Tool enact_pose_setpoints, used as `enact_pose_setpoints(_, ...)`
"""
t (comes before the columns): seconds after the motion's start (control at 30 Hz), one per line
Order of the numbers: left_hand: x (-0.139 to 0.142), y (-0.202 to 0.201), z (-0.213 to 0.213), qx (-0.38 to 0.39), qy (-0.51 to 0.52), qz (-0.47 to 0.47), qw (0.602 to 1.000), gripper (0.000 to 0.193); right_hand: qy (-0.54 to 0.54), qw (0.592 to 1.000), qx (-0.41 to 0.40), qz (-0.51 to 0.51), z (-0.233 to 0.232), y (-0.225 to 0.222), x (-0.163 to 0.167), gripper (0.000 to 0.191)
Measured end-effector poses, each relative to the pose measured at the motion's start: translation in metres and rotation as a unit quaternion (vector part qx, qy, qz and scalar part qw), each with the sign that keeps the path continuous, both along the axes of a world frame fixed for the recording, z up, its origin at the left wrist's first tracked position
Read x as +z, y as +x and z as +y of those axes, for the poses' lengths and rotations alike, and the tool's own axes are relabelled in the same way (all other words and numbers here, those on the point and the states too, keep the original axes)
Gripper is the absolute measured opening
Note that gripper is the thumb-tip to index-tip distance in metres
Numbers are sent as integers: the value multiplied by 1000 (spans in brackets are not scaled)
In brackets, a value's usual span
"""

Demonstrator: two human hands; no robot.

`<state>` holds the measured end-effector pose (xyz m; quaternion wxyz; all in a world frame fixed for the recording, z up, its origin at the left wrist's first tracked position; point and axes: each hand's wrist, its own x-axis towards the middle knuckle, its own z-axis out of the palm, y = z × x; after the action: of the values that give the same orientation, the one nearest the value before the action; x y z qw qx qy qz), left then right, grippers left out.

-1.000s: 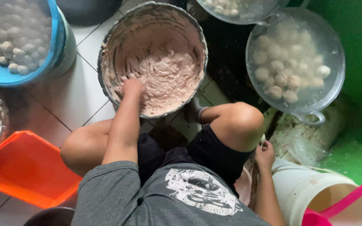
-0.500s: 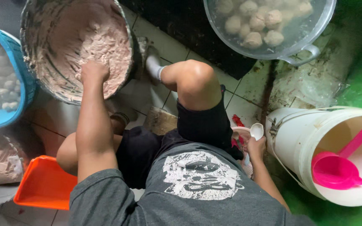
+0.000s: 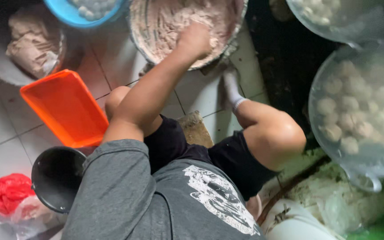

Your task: The person scoops a pinkish dough from a large metal bowl using a white plastic scoop and forms it into small balls. The formed balls are placed into a nearby container of water. The person repeats this scooping and shaping process continuously.

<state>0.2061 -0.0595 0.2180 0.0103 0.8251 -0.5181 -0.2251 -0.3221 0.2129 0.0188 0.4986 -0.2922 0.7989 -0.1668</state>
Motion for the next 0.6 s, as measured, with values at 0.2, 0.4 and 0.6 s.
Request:
enact_pose_setpoints(0.2,3,-16,-1,5,31,37,999,36,92,980,170,54,-66,53,2,33)
enact_pose_setpoints(0.4,-18,-12,-25,45,-77,51,995,44,151,925,334,106,-135,73,-11,35)
enact_pose_setpoints(0.6,-37,25,-18,56,-45,28,997,33,169,897,387,133,-188,59,-24,40)
